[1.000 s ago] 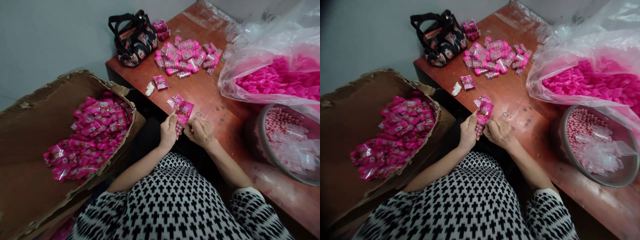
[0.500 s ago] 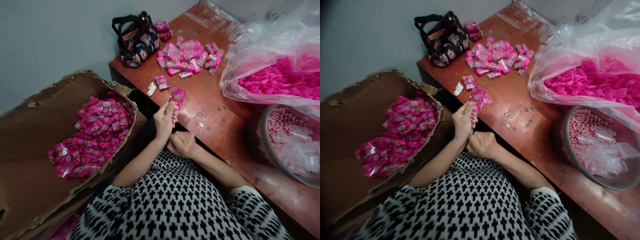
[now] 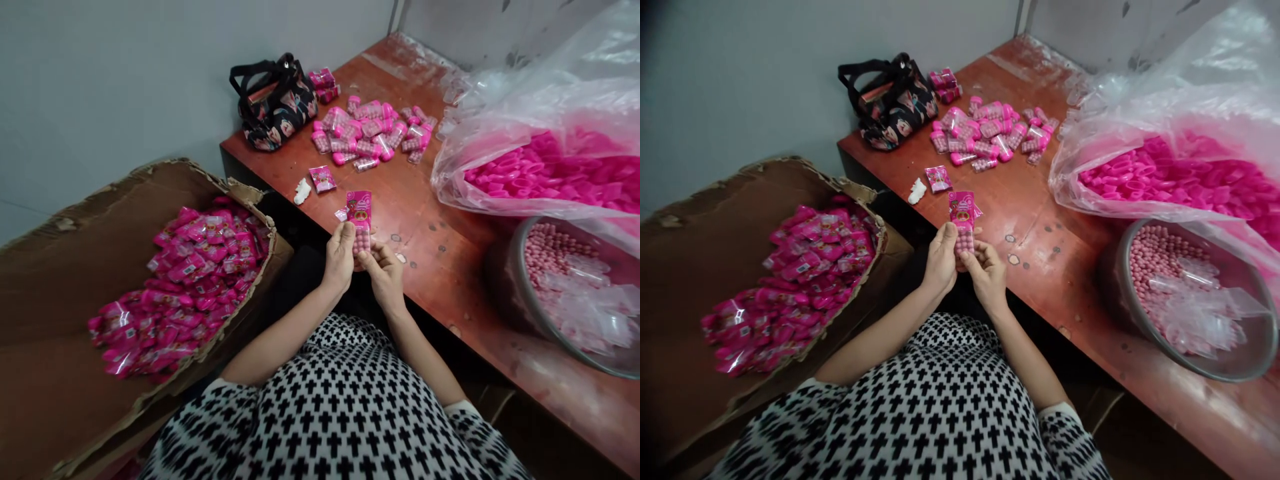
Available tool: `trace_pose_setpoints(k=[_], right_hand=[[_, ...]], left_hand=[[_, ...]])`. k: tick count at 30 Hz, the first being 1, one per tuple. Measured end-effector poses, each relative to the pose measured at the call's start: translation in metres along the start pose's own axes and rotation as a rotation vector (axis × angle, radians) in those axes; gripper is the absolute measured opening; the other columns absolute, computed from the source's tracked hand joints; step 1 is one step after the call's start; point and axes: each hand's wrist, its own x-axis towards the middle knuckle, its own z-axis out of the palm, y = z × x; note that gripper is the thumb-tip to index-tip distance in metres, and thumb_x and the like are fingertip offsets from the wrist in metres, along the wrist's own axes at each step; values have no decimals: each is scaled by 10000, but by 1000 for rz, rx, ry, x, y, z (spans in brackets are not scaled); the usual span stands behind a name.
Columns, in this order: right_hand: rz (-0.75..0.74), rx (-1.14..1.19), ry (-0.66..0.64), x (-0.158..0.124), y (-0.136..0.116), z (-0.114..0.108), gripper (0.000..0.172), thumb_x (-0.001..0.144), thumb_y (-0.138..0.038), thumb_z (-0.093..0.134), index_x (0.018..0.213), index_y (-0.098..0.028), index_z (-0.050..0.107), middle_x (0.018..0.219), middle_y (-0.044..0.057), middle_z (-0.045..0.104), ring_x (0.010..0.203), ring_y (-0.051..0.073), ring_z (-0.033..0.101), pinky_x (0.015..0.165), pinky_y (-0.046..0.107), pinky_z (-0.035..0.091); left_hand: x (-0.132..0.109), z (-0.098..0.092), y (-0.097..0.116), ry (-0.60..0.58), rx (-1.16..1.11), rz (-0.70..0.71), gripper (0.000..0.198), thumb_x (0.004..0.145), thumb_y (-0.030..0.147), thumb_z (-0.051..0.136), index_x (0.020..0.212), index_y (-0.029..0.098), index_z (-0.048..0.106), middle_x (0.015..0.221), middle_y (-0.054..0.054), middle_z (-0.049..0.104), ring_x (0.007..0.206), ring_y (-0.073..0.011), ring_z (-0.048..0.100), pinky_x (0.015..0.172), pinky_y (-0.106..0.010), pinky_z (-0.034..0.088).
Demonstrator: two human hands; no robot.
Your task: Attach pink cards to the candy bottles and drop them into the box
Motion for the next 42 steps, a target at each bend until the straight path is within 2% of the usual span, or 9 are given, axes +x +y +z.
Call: trace_pose_setpoints(k=[3, 8, 14, 19, 25, 28, 36, 38, 42], right_hand=[[58, 79, 14, 2, 2, -4, 235, 747, -323, 677, 918, -175, 615, 736, -5, 686, 553, 100, 623, 566, 249, 550], [63, 123, 63, 2, 5, -10, 211, 713, -289, 710, 869, -177, 621, 710, -15, 699, 519, 94, 627, 516, 220, 543], [96, 217, 118, 0, 5, -6, 200, 650, -249, 742, 796, -177, 626, 640, -28, 687, 459, 87, 604, 449, 196, 520], [129, 226, 183, 6, -1, -12, 175, 651, -274, 730, 717, -157, 618, 561, -30, 651, 369, 49, 515, 337, 143, 397], [26, 55, 169, 2, 2, -11, 169, 675, -259, 724, 784, -169, 631, 548, -53, 634, 410, 72, 550, 401, 181, 451], [0, 35, 149, -4, 6, -4, 168, 689, -259, 717, 808, -174, 634, 599, -42, 659, 443, 79, 569, 428, 198, 475], [-8, 108, 168, -9, 12, -6, 172, 712, -262, 704, 834, -186, 610, 624, -47, 667, 439, 77, 575, 421, 193, 468], [-24, 28, 172, -10, 9, -7, 166, 714, -268, 703, 824, -185, 611, 613, -47, 659, 441, 77, 569, 421, 194, 465], [-117, -162, 203, -13, 1, -3, 165, 703, -283, 706, 807, -187, 621, 675, -28, 673, 492, 79, 572, 460, 207, 484]], left_hand=[[4, -2, 1, -63, -99, -89, 533, 738, 642, 534, 791, 119, 622, 735, -85, 676, 666, -143, 630, 606, -240, 468], [10, -5, 0, -91, -118, -127, 438, 640, 537, 708, 686, 108, 632, 616, -39, 623, 554, -104, 561, 533, -219, 416], [-2, -6, -9, -64, -3, -98, 347, 708, 456, 683, 681, 110, 663, 588, -14, 595, 517, -74, 513, 503, -200, 398], [-14, -8, -6, -48, -53, -166, 319, 694, 413, 703, 670, 98, 656, 616, -31, 624, 563, -105, 573, 573, -237, 472], [-8, -11, 2, -26, -251, -209, 314, 658, 372, 748, 767, 102, 629, 728, -59, 673, 666, -136, 639, 647, -258, 507], [-5, -9, 2, -11, -258, -186, 317, 648, 359, 759, 768, 102, 615, 731, -72, 682, 688, -153, 656, 650, -262, 510], [-8, -7, 0, -73, -162, -198, 306, 669, 371, 737, 709, 88, 630, 652, -76, 673, 510, -110, 591, 488, -217, 440], [-9, -6, 2, -71, -191, -208, 296, 658, 352, 749, 704, 88, 622, 668, -78, 677, 546, -119, 611, 521, -223, 457], [-8, -1, 6, 4, -256, -203, 299, 617, 322, 780, 720, 101, 607, 712, -77, 688, 654, -158, 654, 606, -257, 489]])
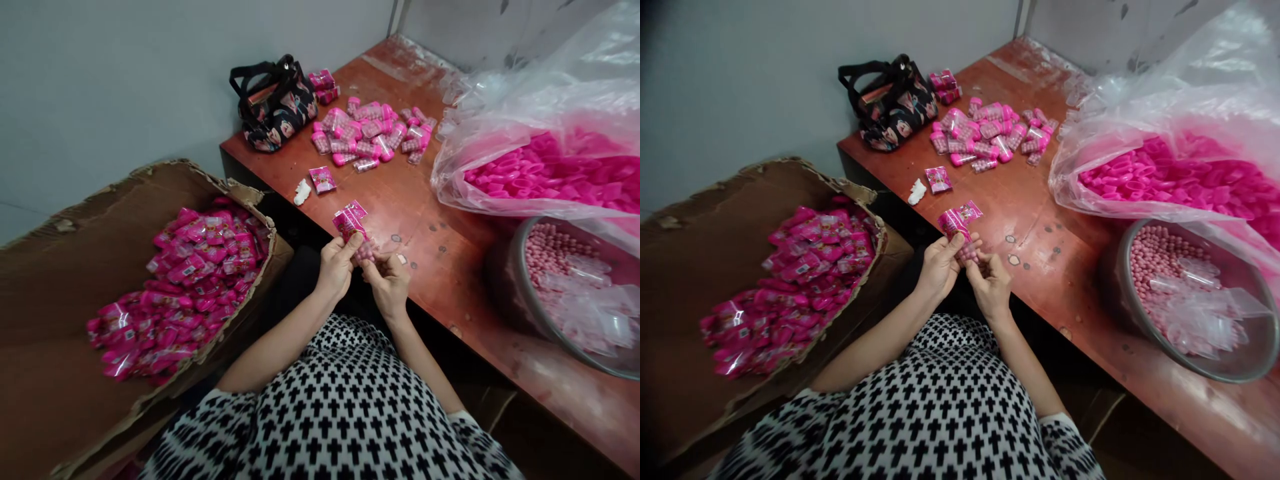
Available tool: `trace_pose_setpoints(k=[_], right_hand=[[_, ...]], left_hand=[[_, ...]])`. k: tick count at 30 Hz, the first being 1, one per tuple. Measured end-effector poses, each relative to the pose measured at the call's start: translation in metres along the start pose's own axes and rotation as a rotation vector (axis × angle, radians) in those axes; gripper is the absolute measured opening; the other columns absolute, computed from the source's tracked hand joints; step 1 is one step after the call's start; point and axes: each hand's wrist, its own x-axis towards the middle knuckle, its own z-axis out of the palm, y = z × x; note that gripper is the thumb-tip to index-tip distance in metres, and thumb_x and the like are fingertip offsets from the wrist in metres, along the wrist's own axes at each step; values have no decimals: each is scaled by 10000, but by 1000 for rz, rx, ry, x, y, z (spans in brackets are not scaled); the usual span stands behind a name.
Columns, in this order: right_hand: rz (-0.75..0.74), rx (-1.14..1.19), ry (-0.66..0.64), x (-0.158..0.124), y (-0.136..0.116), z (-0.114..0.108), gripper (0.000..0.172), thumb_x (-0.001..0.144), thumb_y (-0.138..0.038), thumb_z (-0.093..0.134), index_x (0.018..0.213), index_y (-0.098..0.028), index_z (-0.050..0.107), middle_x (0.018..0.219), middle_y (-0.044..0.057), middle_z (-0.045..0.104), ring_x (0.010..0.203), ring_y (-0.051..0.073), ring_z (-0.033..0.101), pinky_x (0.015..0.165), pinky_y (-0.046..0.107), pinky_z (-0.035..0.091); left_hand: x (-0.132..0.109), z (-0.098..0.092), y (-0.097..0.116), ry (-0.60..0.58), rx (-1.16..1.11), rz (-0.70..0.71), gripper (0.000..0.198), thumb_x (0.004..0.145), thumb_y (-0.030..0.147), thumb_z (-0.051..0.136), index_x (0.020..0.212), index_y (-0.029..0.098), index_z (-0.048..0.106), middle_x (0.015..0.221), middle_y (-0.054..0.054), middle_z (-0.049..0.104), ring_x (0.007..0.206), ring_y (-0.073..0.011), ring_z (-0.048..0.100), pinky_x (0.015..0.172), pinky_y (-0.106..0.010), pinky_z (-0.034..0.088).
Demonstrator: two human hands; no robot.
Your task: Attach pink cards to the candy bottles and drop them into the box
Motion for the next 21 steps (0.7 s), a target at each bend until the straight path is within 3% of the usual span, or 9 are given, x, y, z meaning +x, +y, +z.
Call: trace_pose_setpoints(k=[3, 8, 11, 16, 21], right_hand=[[43, 58, -4, -2, -2, 3, 166, 703, -290, 701, 801, -187, 615, 667, -27, 675, 473, 82, 566, 439, 210, 478], [218, 277, 27, -3, 3, 1, 176, 676, -268, 707, 751, -169, 584, 577, -39, 646, 401, 77, 539, 369, 186, 421], [172, 196, 29, -3, 2, -1, 164, 692, -273, 701, 766, -173, 593, 601, -37, 651, 417, 76, 542, 389, 194, 433], [-48, -50, 45, -5, -2, 1, 145, 697, -293, 707, 773, -203, 623, 714, -14, 673, 550, 96, 588, 527, 235, 506], [71, 107, 9, -10, -1, 3, 161, 727, -307, 688, 746, -192, 577, 526, -66, 593, 402, 76, 518, 403, 204, 436]], left_hand=[[0, 0, 1, -25, 36, 5, 310, 621, 343, 775, 743, 99, 627, 711, -78, 685, 653, -159, 651, 616, -267, 484], [-4, -9, 0, -132, 194, -12, 290, 641, 353, 760, 627, 101, 617, 522, -13, 591, 468, -86, 530, 484, -215, 398], [-3, -9, -1, -146, 193, -14, 271, 677, 344, 734, 635, 102, 618, 556, -25, 614, 478, -81, 530, 503, -216, 409], [2, -5, -2, -85, 103, -34, 256, 643, 317, 756, 740, 101, 656, 711, -65, 683, 546, -86, 574, 566, -219, 458], [-5, -7, -4, -208, 183, -154, 242, 620, 316, 756, 662, 104, 645, 493, 8, 543, 379, -64, 422, 372, -213, 319]])
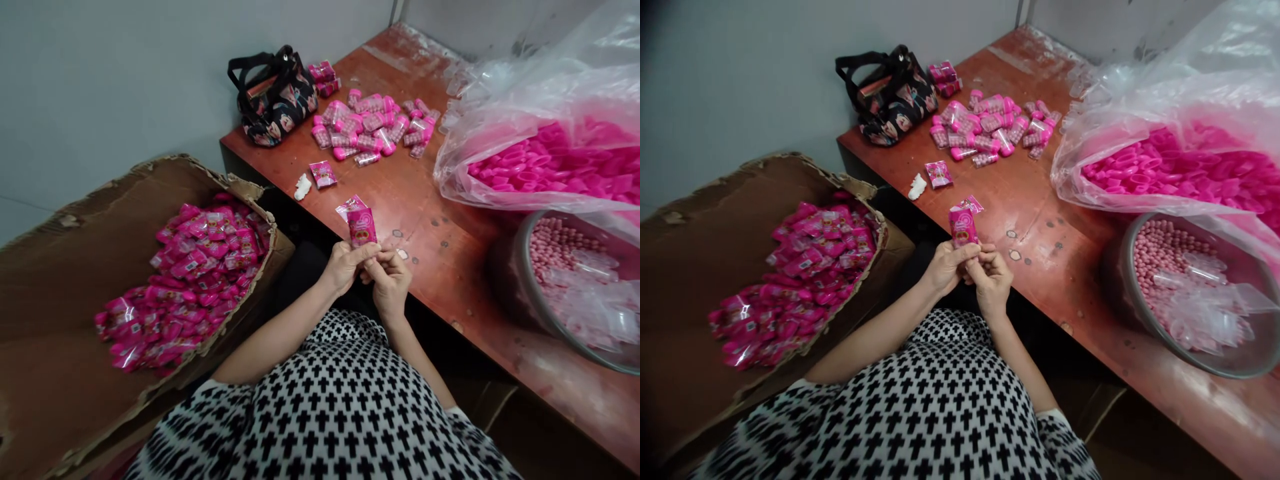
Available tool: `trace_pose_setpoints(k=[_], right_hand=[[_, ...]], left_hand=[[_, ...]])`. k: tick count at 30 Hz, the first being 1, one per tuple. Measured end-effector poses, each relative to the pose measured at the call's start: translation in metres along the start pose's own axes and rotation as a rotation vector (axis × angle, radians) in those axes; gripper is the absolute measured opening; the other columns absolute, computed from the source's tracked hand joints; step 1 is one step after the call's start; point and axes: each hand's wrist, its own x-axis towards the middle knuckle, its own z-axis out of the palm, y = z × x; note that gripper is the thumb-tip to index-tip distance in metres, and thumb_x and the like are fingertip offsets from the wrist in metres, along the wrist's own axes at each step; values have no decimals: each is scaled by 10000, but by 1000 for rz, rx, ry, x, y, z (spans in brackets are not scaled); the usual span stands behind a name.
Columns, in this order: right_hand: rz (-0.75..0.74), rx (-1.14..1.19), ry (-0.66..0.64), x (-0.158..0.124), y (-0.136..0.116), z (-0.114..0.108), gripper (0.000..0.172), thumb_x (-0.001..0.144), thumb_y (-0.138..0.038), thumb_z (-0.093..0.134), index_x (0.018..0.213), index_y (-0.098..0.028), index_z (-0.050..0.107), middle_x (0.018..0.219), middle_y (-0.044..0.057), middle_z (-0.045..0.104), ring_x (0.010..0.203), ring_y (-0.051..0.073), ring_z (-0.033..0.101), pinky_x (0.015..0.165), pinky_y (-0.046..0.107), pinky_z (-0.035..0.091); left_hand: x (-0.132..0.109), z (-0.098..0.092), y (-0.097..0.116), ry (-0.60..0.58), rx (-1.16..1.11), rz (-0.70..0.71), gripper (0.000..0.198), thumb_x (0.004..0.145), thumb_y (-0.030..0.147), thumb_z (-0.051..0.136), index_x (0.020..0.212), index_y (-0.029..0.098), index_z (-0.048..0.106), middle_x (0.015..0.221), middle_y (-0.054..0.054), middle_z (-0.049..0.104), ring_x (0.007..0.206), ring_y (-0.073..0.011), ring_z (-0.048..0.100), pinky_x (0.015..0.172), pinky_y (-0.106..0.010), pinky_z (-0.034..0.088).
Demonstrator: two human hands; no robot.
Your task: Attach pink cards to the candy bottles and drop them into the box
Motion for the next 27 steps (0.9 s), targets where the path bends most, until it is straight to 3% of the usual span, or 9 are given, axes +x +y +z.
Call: trace_pose_setpoints(k=[3, 8, 13, 21, 24, 27], right_hand=[[35, 109, 38, 2, 2, 0, 191, 710, -303, 708, 717, -184, 559, 515, -78, 580, 384, 63, 510, 391, 188, 427], [115, 250, 14, 12, 7, -1, 256, 655, -328, 751, 733, -178, 558, 516, -78, 582, 397, 67, 533, 406, 188, 456], [138, 222, -27, 16, 8, -2, 278, 647, -312, 760, 779, -186, 550, 631, -41, 667, 451, 95, 604, 449, 221, 521], [149, 258, -56, 23, 6, 11, 344, 604, -331, 786, 733, -205, 492, 590, -55, 668, 429, 112, 615, 436, 231, 546], [139, 273, -132, 26, 0, 17, 347, 610, -307, 782, 810, -205, 518, 681, -29, 704, 534, 131, 666, 505, 245, 571], [115, 256, -198, 33, -6, 16, 350, 644, -274, 759, 909, -202, 541, 820, 9, 728, 643, 139, 693, 539, 236, 569]], left_hand=[[-5, 0, -5, -49, -18, -27, 229, 638, 309, 743, 620, 114, 625, 452, 42, 452, 377, -50, 374, 377, -209, 290], [-7, 0, -6, -56, -33, 0, 247, 643, 322, 759, 685, 107, 643, 578, 9, 539, 467, -29, 393, 447, -180, 310], [-6, -2, -4, 43, -56, 94, 336, 672, 446, 719, 688, 131, 604, 574, 10, 529, 480, -52, 419, 448, -193, 342], [-7, -1, -3, 94, -122, 127, 301, 636, 352, 770, 622, 117, 582, 570, 8, 547, 505, -50, 471, 484, -178, 385], [-17, -7, 19, 187, -145, 254, 285, 654, 387, 752, 719, 147, 612, 717, -32, 653, 643, -111, 603, 603, -228, 479], [-30, -25, 48, 401, -126, 519, 379, 753, 561, 587, 886, 209, 630, 1041, -64, 682, 976, -186, 634, 822, -300, 504]])
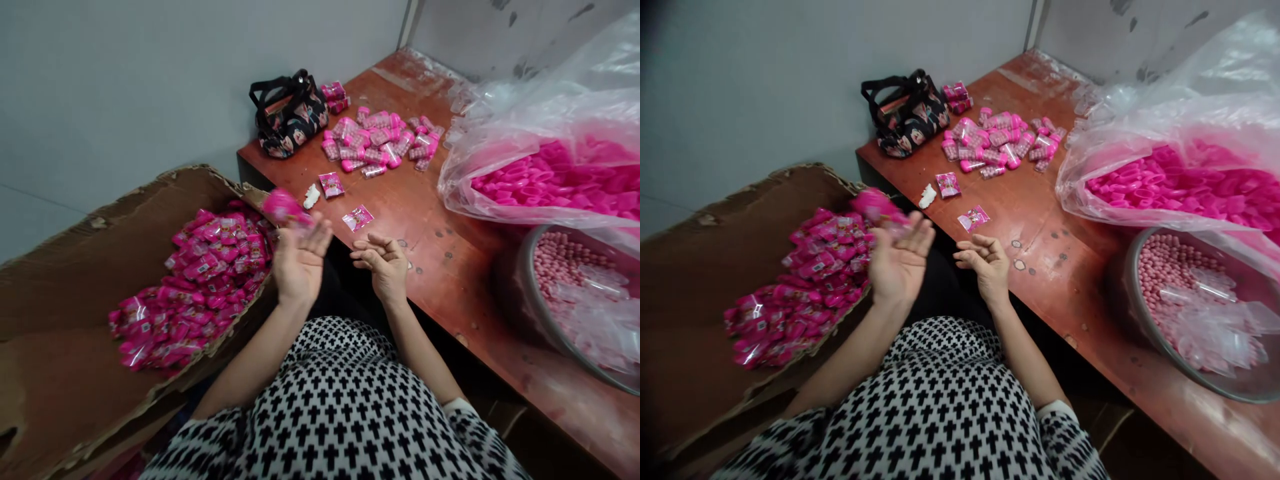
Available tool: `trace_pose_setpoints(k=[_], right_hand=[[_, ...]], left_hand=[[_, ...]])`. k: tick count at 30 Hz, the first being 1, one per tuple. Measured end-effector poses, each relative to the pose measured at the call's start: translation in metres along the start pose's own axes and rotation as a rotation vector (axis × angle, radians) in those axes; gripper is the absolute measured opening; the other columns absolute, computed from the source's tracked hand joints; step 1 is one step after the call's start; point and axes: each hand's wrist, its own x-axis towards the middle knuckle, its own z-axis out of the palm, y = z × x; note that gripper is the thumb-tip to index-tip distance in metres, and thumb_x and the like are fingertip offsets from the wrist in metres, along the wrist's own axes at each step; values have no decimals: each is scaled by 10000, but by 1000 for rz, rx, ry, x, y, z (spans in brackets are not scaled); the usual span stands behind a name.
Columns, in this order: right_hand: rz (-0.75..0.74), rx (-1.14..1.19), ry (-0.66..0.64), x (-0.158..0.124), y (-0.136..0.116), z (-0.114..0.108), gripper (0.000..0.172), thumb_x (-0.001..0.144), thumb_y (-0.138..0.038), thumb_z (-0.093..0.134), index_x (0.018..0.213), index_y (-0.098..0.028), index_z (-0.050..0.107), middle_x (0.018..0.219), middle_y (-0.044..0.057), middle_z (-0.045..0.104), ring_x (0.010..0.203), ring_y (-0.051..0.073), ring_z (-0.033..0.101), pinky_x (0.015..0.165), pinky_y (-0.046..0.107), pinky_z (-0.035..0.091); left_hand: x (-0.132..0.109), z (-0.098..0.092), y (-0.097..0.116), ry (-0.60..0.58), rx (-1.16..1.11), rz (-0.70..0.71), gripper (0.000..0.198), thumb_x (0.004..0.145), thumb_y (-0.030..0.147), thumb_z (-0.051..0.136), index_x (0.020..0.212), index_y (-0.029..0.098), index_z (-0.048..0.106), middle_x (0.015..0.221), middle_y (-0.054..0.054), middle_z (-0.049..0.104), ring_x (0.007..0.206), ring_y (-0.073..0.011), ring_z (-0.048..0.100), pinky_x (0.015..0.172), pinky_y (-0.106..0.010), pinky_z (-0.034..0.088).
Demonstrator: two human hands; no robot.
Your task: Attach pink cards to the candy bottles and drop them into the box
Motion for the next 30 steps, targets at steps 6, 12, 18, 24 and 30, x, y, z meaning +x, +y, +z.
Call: trace_pose_setpoints(k=[6, 12, 18, 24, 30], right_hand=[[32, -81, 28, 11, 1, -11, 251, 721, -302, 698, 894, -182, 562, 722, -8, 707, 529, 97, 643, 442, 178, 498], [60, -145, -3, 3, 7, -11, 222, 743, -329, 677, 868, -174, 579, 711, -3, 699, 519, 91, 630, 435, 179, 481], [50, -207, 50, 6, 1, -26, 197, 757, -334, 665, 836, -173, 585, 694, -7, 688, 509, 87, 621, 441, 180, 471], [17, -226, 55, 19, -6, -38, 203, 745, -336, 677, 832, -171, 597, 683, -12, 682, 500, 88, 614, 441, 185, 470], [12, -239, 29, 25, -13, -36, 227, 725, -355, 690, 816, -171, 594, 667, -8, 682, 488, 88, 600, 443, 189, 458]], left_hand=[[58, -24, 2, 61, 485, 251, 499, 809, 538, 521, 1216, 248, 521, 1292, -95, 555, 1148, -237, 554, 969, -374, 427], [145, -14, -42, -38, 1397, 450, 303, 819, 204, 536, 1108, 142, 604, 1254, -179, 537, 1261, -320, 392, 1061, -485, 230], [165, -26, -54, -22, 1362, 464, 156, 827, 186, 513, 930, 185, 632, 1102, -127, 620, 1176, -278, 465, 1070, -479, 193], [129, -21, -56, -242, 1167, 601, 361, 755, 258, 646, 1107, 193, 595, 1393, -119, 454, 1364, -265, 286, 1130, -439, 138], [108, -13, -87, -577, 1232, 511, 223, 804, 262, 587, 992, 194, 688, 1267, -119, 581, 1323, -283, 371, 1124, -497, 129]])
